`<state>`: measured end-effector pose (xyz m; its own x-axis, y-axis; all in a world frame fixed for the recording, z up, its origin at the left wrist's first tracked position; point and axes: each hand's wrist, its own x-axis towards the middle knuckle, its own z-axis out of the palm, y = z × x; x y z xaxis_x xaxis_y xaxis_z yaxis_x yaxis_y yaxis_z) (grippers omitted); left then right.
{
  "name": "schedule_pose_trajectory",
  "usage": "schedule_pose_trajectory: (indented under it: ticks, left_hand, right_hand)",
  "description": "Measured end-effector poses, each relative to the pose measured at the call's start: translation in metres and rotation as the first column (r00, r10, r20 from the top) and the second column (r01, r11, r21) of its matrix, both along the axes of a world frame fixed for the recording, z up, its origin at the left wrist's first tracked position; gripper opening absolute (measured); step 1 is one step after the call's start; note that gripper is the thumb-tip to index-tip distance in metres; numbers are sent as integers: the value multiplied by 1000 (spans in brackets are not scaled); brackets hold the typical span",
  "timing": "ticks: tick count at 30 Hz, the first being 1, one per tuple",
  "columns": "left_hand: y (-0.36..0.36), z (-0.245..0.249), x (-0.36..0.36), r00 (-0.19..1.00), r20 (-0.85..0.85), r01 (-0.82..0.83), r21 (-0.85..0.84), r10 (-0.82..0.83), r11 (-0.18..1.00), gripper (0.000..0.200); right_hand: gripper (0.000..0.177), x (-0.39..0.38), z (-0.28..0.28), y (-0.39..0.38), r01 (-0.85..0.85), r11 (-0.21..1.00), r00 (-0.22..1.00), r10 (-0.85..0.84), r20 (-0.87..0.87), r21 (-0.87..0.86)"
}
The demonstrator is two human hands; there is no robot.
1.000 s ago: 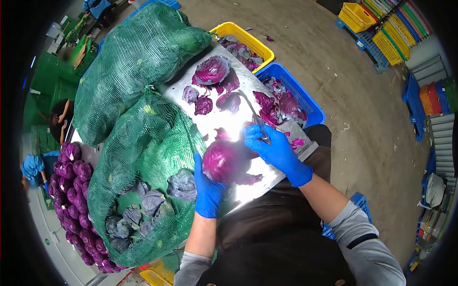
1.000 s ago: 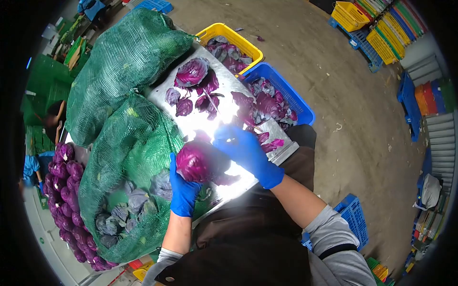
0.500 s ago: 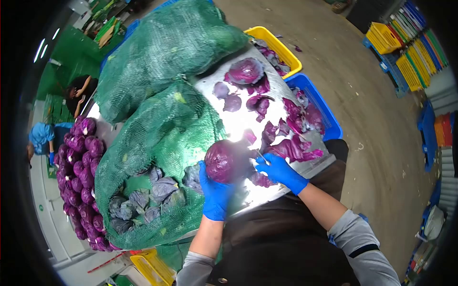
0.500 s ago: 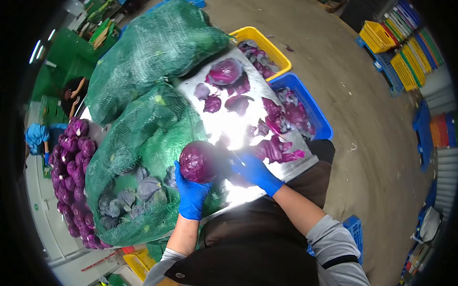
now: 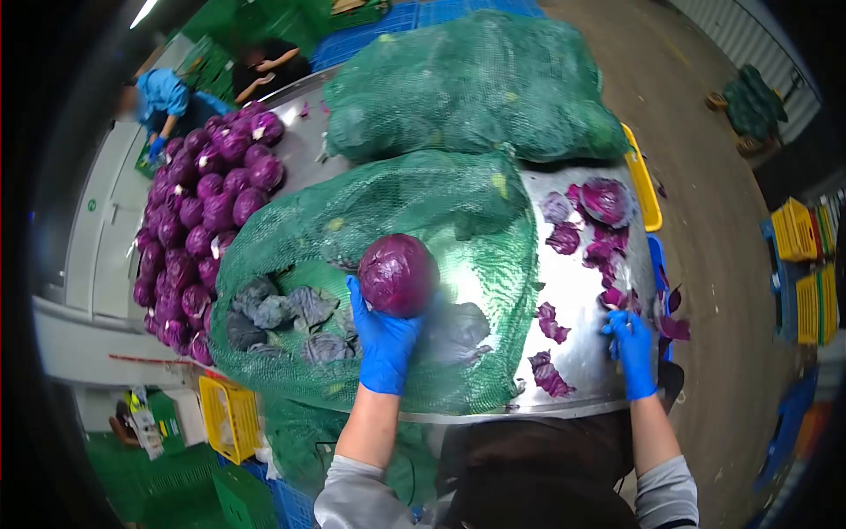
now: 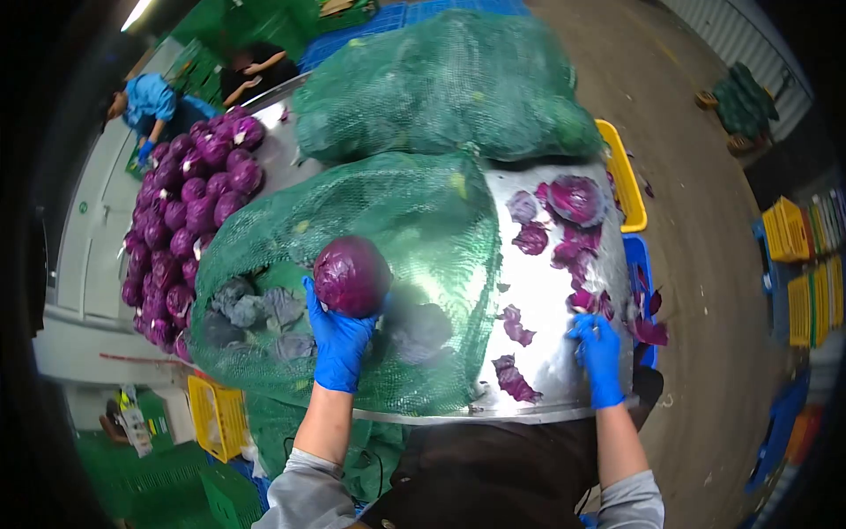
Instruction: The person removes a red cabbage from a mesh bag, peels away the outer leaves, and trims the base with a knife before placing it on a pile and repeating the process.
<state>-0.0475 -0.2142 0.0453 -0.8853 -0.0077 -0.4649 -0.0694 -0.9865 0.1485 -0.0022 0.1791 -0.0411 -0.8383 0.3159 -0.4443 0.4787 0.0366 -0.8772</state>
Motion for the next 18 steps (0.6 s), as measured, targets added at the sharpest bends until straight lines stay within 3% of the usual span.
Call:
schedule_pose_trajectory:
  ticks: [2, 3, 5, 6, 8, 9, 10, 12, 13, 14, 18]
  left_hand:
    - [-24, -10, 0, 997, -33, -63, 17, 64, 998, 71]
    - [-38, -12, 1, 995, -33, -94, -59, 92, 994, 71]
    - [-53, 2, 4, 986, -78, -161, -202, 148, 966, 69]
    - [-66, 5, 4, 979, -102, -193, -212, 174, 958, 69]
    - [-103, 10, 4, 940, -194, -333, -338, 280, 880, 68]
    - [-127, 8, 4, 921, -198, -388, -398, 335, 831, 68]
    - [-146, 19, 5, 912, -214, -408, -401, 349, 821, 68]
    - [-176, 42, 0, 853, -191, -520, -252, 485, 816, 67]
    - [-187, 50, -3, 834, -219, -551, -278, 506, 787, 69]
    - [-201, 55, -3, 812, -242, -583, -304, 531, 753, 71]
    - [-271, 50, -11, 757, -261, -653, -280, 599, 704, 75]
  right_hand:
    - [21, 7, 6, -38, -136, 975, 989, 145, 39, -178]
    - [24, 17, -12, -49, -198, 947, 972, 223, 72, -254]
    - [23, 28, 8, -83, -215, 882, 905, 342, 255, -419]
    - [20, 32, 16, -95, -218, 911, 914, 316, 253, -349]
    - [17, 40, -21, -79, -133, 950, 972, 181, 152, -284]
    - [17, 34, -21, -69, -97, 987, 989, 110, 102, -127]
    - [18, 28, -29, -55, -45, 997, 999, 45, 8, -70]
    - [18, 14, -48, -16, 7, 1000, 999, -8, -52, -13]
    - [17, 6, -48, -7, 72, 997, 995, -75, -70, -39]
    - [13, 0, -39, -1, 45, 998, 997, -42, -67, 35]
    - [13, -6, -38, -3, 21, 998, 998, -16, -67, 62]
